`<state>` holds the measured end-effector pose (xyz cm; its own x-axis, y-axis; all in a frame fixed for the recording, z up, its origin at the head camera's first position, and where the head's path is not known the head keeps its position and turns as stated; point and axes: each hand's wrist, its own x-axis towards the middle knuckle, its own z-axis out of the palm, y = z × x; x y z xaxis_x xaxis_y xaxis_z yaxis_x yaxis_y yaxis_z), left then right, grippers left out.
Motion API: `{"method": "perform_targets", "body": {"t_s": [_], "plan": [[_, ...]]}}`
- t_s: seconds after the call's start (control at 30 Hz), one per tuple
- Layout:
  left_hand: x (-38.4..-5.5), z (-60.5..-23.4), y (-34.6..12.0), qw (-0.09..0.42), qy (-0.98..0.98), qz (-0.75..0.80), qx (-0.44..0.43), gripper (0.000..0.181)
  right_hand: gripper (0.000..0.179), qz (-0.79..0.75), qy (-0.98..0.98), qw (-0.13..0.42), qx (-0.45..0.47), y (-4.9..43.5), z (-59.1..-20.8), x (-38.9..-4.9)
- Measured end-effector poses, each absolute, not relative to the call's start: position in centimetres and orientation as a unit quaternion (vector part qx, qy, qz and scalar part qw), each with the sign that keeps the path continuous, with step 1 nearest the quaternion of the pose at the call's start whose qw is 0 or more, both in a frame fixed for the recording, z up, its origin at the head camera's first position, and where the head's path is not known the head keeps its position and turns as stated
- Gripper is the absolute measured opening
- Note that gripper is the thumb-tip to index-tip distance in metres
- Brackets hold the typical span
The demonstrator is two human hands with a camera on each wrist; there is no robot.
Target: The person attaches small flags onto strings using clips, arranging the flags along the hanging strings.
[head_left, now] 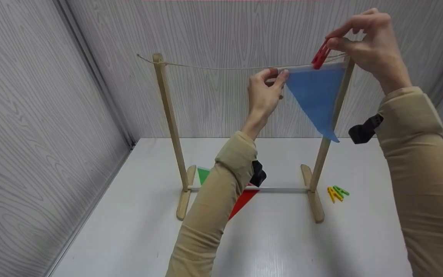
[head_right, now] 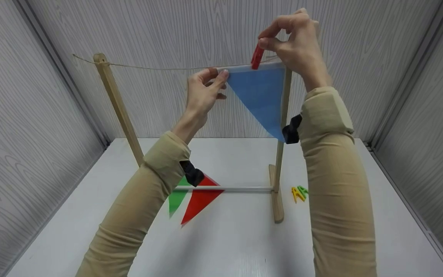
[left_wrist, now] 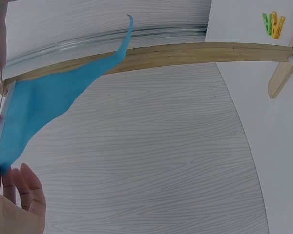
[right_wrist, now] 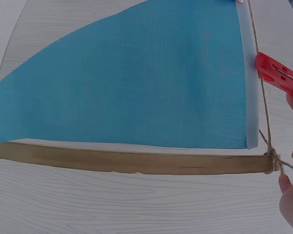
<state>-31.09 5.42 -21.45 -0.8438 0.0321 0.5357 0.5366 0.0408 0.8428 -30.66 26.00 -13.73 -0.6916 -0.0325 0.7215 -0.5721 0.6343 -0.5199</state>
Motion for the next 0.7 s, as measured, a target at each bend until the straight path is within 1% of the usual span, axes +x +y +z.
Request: {"method": "perform_targets", "body": {"t_s": [0.43,0.63,0.7], "plan": [[-30.98,-21.27,5.55,0.200,-0.700,-0.654,-0.207,0.026,0.006,0.352,-0.841,0.349,0.218,25.84,-13.90,-30.49],[-30.88,-21.16,5.69,0.206,-0.691,-0.660,-0.211,0.026,0.018,0.330,-0.853,0.342,0.216,25.68,-13.91,-30.21],[-30.85,-21.12,5.76,0.205,-0.689,-0.662,-0.212,0.025,0.019,0.323,-0.856,0.341,0.217,25.67,-13.92,-30.18]]}}
